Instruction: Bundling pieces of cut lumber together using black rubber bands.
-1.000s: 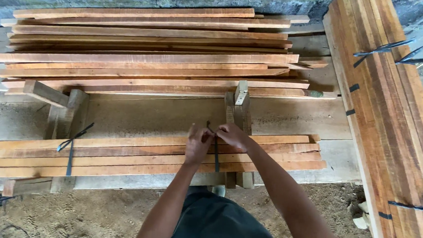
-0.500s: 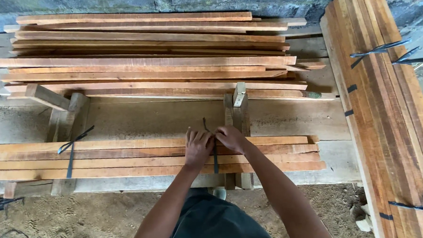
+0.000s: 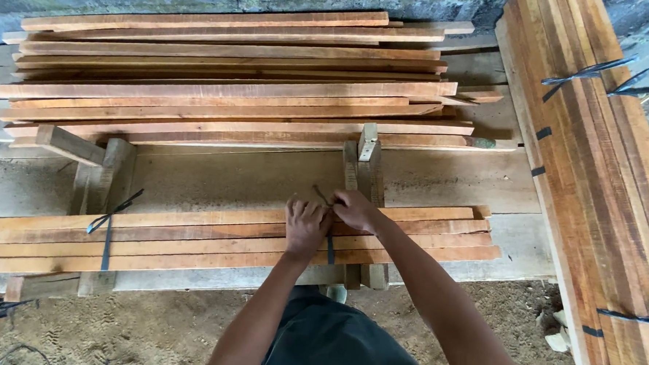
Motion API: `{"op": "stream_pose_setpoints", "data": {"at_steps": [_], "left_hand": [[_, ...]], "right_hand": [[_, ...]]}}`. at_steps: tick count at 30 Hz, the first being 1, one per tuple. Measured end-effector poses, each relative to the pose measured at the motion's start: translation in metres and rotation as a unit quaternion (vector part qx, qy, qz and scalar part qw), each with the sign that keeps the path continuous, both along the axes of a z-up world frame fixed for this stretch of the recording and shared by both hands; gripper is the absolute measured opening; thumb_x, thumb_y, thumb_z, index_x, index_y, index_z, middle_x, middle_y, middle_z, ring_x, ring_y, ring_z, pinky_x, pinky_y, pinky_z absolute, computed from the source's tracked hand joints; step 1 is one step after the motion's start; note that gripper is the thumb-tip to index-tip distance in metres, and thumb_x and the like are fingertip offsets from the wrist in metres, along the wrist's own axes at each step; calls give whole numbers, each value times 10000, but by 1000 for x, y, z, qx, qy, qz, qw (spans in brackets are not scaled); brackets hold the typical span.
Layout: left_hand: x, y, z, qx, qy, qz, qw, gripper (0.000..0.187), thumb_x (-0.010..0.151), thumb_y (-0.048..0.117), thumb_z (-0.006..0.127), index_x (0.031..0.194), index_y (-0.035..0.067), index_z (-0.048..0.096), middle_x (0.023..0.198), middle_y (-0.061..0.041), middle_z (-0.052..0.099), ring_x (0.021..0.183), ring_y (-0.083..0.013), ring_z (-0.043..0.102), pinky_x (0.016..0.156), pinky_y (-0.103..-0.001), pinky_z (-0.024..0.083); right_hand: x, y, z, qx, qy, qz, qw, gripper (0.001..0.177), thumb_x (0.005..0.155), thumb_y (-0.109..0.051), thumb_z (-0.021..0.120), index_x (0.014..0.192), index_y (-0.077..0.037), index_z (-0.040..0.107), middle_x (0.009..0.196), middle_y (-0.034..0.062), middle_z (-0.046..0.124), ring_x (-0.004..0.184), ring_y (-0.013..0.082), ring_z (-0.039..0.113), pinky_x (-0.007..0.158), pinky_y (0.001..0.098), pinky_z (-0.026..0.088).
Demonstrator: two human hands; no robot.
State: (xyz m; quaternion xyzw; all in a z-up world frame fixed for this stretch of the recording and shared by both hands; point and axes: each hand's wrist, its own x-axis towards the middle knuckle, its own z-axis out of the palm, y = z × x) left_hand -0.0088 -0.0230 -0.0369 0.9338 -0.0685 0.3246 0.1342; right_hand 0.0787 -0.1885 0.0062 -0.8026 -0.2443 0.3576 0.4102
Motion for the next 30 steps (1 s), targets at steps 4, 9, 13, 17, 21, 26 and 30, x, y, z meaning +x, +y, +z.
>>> {"op": "stream_pose_setpoints", "data": {"at_steps": [4, 9, 13, 17, 21, 26, 30], "left_hand": [[-2, 2, -2, -38, 19, 11, 999, 150, 885, 244, 751, 803, 160, 658, 861, -16, 593, 865, -236, 585, 886, -439, 452], [-2, 0, 24, -126, 108, -31, 986, 164, 908, 209, 620, 780, 158, 530, 840, -18, 481, 864, -234, 506, 908, -391, 389], [-5, 5, 25, -114, 145, -74, 980, 220, 959, 222, 509, 762, 126, 522, 849, -58, 462, 905, -251, 468, 961, -423, 310], [-1, 4, 2, -101, 161, -56, 980, 188, 904, 266, 550, 777, 127, 543, 874, -61, 484, 997, -260, 464, 987, -466, 273], [-11, -1, 23, -104, 149, -25, 983, 138, 895, 244, 543, 829, 130, 584, 904, -56, 512, 1030, -244, 477, 999, -471, 277], [-14, 0, 38, -121, 203, -34, 971, 278, 958, 344, 595, 872, 79, 598, 965, -95, 515, 1032, -274, 470, 1021, -517, 279], [-14, 4, 23, -162, 201, -16, 966, 145, 903, 264, 674, 934, 123, 660, 953, -59, 541, 1036, -246, 492, 1022, -507, 281]], "right_hand": [[6, -4, -23, 38, -40, 8, 998, 476, 1036, -187, 484, 1469, 3, 433, 1404, 332, 509, 1299, 606, 466, 1044, 774, 461], [3, -1, -16, 56, -100, -27, 993, 89, 1059, -132, 495, 1146, -118, 484, 1074, 212, 645, 1004, 472, 682, 695, 625, 562], [2, 13, -43, 30, -165, -45, 985, 109, 1069, -208, 442, 1048, -103, 462, 883, 229, 643, 751, 411, 671, 580, 486, 495], [5, 13, -55, 3, -230, -46, 972, 187, 1031, -236, 416, 1105, -69, 455, 871, 272, 579, 777, 479, 627, 586, 551, 468], [8, 12, -53, 2, -202, -55, 978, 273, 1047, -263, 461, 1166, -26, 525, 854, 239, 629, 732, 395, 663, 604, 516, 525], [-5, 8, 1, 25, -49, -159, 986, 337, 1047, -297, 632, 1113, 33, 647, 982, 251, 690, 930, 408, 704, 800, 499, 577], [-5, 3, -4, 78, 17, -216, 973, 339, 1020, -333, 692, 1094, -3, 683, 1017, 227, 686, 981, 367, 686, 836, 511, 552]]}}
